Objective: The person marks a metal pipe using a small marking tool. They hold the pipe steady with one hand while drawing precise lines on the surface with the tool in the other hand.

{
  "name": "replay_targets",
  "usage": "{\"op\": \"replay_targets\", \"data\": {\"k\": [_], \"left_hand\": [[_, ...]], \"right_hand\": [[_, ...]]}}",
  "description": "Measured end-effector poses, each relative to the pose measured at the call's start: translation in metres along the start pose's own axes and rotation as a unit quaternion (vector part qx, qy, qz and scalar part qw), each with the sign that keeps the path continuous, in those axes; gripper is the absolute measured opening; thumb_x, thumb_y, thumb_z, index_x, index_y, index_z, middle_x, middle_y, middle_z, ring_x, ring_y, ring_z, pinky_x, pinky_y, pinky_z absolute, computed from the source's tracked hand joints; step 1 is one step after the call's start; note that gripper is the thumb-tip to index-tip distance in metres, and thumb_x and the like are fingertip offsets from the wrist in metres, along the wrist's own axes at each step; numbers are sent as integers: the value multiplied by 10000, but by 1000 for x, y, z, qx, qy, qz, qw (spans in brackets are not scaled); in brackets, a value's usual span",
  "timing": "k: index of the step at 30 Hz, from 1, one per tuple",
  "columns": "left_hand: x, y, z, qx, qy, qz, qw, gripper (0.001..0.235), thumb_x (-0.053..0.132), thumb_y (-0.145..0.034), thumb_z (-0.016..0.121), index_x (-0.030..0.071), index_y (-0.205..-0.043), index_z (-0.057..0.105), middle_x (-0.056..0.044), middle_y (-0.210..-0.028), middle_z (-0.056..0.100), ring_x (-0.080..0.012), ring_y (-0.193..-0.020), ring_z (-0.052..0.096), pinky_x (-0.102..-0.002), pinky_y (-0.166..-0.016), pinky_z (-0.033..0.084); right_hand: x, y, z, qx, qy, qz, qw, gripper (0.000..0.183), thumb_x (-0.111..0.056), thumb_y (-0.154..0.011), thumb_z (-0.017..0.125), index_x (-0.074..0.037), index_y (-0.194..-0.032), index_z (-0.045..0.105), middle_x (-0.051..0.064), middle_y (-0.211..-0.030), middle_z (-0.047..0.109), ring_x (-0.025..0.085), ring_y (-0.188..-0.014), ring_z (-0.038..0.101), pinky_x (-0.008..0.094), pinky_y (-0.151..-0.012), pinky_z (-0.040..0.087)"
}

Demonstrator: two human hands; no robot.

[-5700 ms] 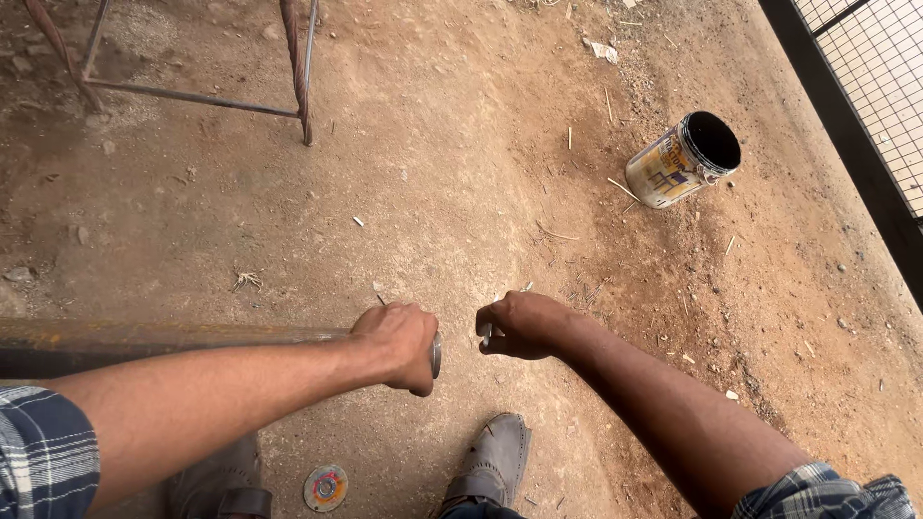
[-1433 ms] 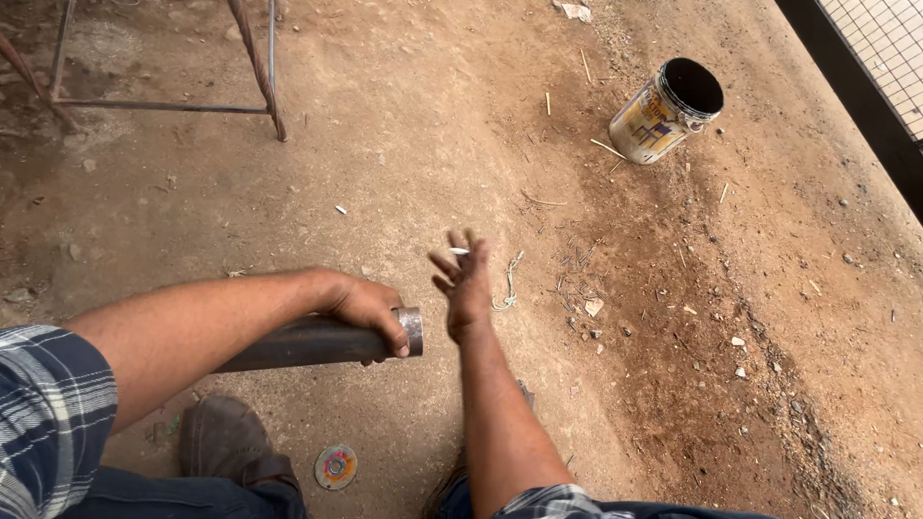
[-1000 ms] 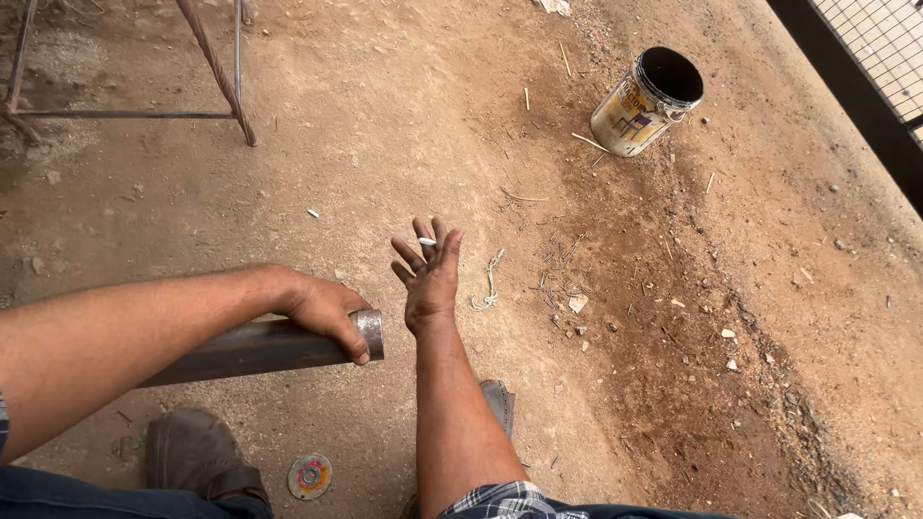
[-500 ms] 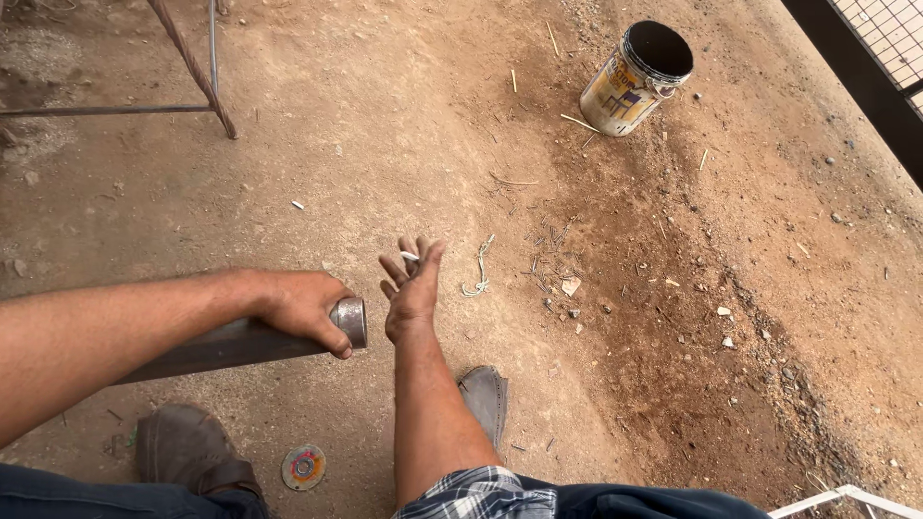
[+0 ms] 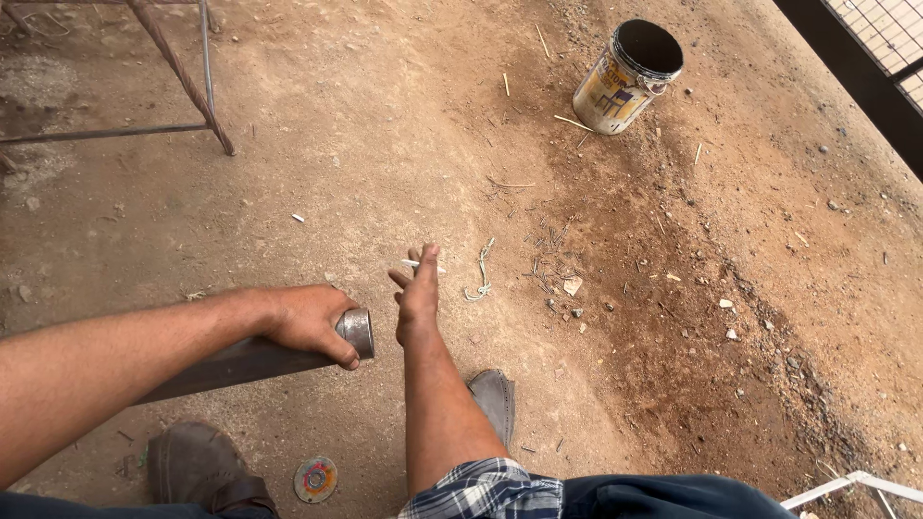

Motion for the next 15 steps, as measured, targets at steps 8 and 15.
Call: {"op": "replay_targets", "data": {"k": [8, 15], "left_hand": [[7, 6, -6, 28, -5, 15, 999, 531, 440, -695, 839, 137, -1120, 745, -102, -955, 806, -218, -845, 793, -377, -814, 639], [10, 8, -7, 29, -5, 33, 999, 526, 426, -677, 837, 133, -1107, 753, -88, -937, 811, -217, -842, 795, -379, -806, 635]], "right_hand": [[24, 25, 25, -46, 186, 102, 976, 907, -828, -886, 188, -387, -1679, 174, 242, -1579, 435, 428, -1386, 467, 653, -1145, 392], [14, 12, 4, 5, 43, 74, 996, 931, -836, -861, 220, -321, -1636, 185, 138, -1659, 328, 447, -1371, 528, 668, -1102, 414]]}}
Point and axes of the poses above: each hand's wrist, its own y-axis away from the middle knuckle, its own z-axis out of the palm, x = y × z, the point moved 8 cm from there along -y, towards the middle knuckle
